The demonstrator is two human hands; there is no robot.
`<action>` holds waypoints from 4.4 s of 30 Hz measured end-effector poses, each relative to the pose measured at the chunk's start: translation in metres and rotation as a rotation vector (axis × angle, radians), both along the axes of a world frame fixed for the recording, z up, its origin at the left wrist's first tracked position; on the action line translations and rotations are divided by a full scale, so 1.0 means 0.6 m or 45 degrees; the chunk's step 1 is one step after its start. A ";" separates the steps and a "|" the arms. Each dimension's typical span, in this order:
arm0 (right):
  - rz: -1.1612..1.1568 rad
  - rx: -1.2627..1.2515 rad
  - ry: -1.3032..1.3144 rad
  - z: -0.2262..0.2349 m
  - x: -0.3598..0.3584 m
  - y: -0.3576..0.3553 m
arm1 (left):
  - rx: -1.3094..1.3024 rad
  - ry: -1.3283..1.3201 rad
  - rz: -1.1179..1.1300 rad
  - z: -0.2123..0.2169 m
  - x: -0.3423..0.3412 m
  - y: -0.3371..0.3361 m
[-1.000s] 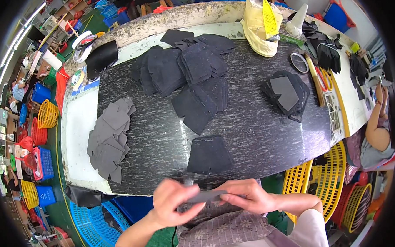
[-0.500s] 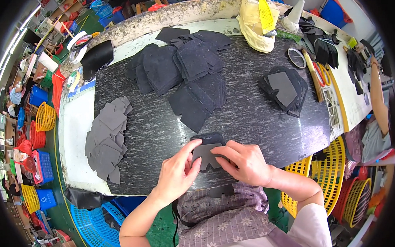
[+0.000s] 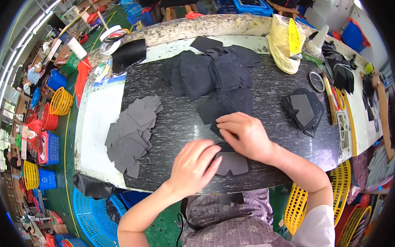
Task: Sort and inspect cut-out shoe components at a manufacturing workbench.
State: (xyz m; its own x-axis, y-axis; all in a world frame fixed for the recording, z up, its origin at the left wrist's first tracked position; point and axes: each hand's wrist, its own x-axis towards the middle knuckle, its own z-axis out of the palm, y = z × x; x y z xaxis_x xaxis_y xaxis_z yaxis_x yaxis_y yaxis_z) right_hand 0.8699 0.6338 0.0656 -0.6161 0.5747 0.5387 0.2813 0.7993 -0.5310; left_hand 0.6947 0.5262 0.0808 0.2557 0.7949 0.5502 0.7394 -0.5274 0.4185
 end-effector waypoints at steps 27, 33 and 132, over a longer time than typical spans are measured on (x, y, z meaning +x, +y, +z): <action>0.522 0.092 -0.390 0.025 -0.195 0.057 | -0.269 0.460 0.210 -0.007 -0.232 -0.005; 0.387 0.248 -0.207 0.031 -0.136 0.036 | -0.308 0.552 0.059 0.015 -0.256 0.015; 0.227 -1.546 0.313 0.045 0.100 -0.042 | -0.898 -0.887 -0.118 0.003 -0.019 -0.015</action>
State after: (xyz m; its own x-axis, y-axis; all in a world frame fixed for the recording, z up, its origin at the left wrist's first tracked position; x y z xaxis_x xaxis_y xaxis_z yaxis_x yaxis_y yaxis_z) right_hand 0.9301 0.6084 0.0929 -0.6949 0.6990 -0.1687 0.0088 -0.2264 -0.9740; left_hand 0.6830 0.5173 0.0828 0.1326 0.9911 0.0107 0.1778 -0.0344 0.9835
